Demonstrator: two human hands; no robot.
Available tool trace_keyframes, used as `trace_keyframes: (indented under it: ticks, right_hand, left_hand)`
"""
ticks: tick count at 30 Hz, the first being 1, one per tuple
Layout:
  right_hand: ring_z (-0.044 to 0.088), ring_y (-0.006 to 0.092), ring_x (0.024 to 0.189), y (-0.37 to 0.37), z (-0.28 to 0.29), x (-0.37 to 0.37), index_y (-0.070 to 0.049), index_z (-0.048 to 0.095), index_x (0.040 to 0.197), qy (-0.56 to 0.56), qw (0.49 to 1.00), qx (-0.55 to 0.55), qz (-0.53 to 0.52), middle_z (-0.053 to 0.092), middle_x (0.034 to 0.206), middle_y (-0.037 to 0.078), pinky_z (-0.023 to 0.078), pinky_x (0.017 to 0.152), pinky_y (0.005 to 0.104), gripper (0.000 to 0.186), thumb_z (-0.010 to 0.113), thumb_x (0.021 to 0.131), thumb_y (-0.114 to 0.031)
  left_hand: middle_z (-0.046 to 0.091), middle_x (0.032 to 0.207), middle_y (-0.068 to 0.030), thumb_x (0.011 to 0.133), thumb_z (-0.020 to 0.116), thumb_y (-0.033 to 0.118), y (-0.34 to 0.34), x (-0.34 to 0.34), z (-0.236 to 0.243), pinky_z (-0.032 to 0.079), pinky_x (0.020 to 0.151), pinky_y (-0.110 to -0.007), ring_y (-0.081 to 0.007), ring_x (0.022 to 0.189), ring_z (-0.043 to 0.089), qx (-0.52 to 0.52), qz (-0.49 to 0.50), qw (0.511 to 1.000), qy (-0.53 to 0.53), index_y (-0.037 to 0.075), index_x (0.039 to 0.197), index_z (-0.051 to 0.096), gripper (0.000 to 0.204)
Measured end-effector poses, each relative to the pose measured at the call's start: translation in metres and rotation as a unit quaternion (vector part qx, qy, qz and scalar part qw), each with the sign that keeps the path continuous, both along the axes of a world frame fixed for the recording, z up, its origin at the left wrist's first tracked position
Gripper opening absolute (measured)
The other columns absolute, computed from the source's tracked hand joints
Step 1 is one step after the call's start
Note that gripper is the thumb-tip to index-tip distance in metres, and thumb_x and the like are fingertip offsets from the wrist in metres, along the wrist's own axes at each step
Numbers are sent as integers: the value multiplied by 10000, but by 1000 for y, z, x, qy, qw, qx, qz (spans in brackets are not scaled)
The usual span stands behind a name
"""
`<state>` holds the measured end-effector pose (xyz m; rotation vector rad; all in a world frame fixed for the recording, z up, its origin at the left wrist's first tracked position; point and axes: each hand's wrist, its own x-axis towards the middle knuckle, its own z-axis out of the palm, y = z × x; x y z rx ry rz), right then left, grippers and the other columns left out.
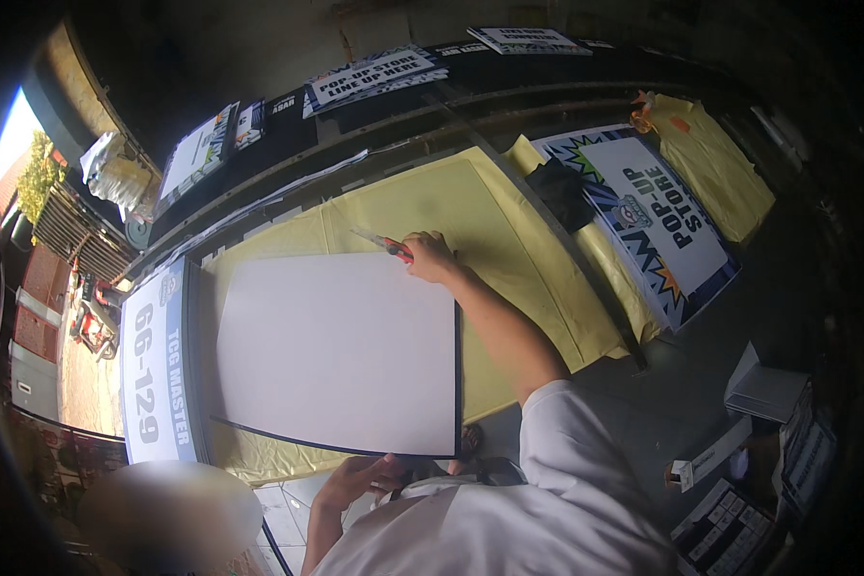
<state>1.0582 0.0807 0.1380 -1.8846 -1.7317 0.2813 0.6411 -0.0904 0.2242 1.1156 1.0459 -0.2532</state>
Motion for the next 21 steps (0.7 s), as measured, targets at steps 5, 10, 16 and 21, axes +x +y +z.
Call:
trace_keyframes:
  ticks: [5,10,16,21]
  right_hand:
    - [613,311,1146,-38,21,-58,-26,662,1070,83,983,112,-123,615,1209,115,505,952,420,328,824,814,-152]
    - [669,321,886,-143,30,-101,-31,622,1141,266,926,67,-260,647,990,148,533,777,417,414,816,885,-291]
    - [715,157,611,-235,38,-108,-15,548,1127,501,809,53,-303,711,921,86,529,462,280,386,640,1033,-378]
    - [687,155,553,-260,22,-96,-10,551,1144,477,813,43,-332,709,962,81,443,405,269,381,546,1081,-385]
  left_hand:
    - [730,1138,-159,862,827,378,55,24,-12,564,882,-389,-301,1059,700,478,-33,877,46,60,1292,692,551]
    - [330,1618,-226,794,842,500,100,67,-43,237,1190,-649,-471,1507,251,685,-249,683,-33,149,1576,397,966]
    - [157,1705,-228,796,690,758,125,107,-73,66,1180,-750,-480,1572,49,685,-289,667,-44,203,1600,402,1018]
    - [146,1710,-223,809,681,756,123,124,-71,36,1188,-737,-471,1576,37,675,-252,693,-5,202,1598,405,1002]
